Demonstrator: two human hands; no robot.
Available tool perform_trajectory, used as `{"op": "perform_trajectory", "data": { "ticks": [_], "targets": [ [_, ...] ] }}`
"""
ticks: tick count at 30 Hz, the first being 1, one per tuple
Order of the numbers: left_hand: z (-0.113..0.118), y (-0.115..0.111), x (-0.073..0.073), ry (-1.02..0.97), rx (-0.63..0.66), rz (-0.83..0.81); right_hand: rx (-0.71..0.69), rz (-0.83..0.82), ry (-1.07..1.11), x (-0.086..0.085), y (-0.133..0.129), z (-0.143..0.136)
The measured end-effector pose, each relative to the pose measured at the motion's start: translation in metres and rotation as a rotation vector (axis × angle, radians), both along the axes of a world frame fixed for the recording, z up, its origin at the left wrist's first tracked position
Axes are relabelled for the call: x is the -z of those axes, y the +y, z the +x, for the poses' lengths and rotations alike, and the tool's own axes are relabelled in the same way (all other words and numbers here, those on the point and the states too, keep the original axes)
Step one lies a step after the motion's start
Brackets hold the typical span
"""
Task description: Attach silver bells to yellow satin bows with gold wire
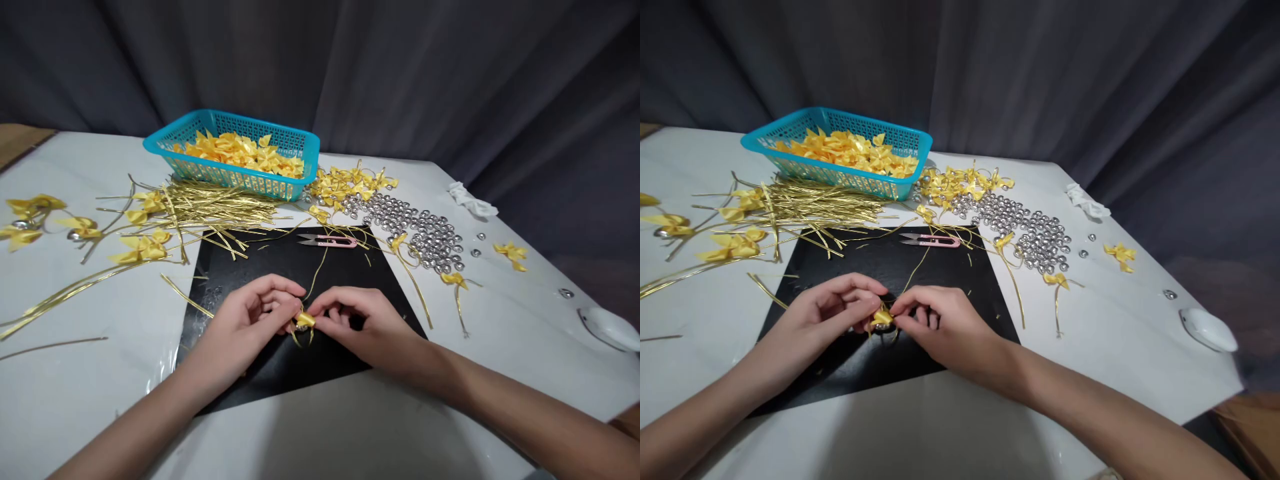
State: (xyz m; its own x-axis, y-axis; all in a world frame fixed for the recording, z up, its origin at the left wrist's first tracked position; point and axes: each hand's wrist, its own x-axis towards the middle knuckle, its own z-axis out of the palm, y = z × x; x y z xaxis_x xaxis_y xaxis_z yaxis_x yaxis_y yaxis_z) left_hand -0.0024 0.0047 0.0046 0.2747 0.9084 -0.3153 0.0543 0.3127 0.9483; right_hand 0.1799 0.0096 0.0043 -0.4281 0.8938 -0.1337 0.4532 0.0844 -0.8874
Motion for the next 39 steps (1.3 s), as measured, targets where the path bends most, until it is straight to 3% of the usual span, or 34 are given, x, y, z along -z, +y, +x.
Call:
{"op": "perform_trajectory", "data": {
  "ticks": [6,12,14,21,26,32,39],
  "targets": [
    [-0.0004,-0.0019,-0.0016,0.003,0.039,0.022,0.006,-0.010,0.015,-0.0008,0.0003,-0.0010],
    [-0.0011,-0.0008,-0.0021,-0.037,0.064,0.066,-0.152,0.207,0.026,-0.0005,-0.0049,0.0003],
    [-0.0018,-0.0010,-0.0021,-0.041,0.061,0.075,-0.152,0.153,0.051,-0.0024,-0.0055,-0.0002],
    [-0.0002,-0.0071,0.0030,-0.038,0.104,0.157,0.060,-0.192,0.167,-0.0068,-0.0062,-0.0062],
    [0.0006,-0.0091,0.0042,-0.026,0.099,0.183,0.057,-0.204,0.164,-0.0053,-0.0063,-0.0055],
    [-0.0001,-0.0065,0.0029,0.039,0.040,0.146,0.123,-0.351,0.288,-0.0013,-0.0035,-0.0010],
    [0.0013,-0.0092,0.0064,0.150,0.150,0.205,0.167,-0.389,0.359,-0.0011,-0.0029,-0.0022]
  ]
}}
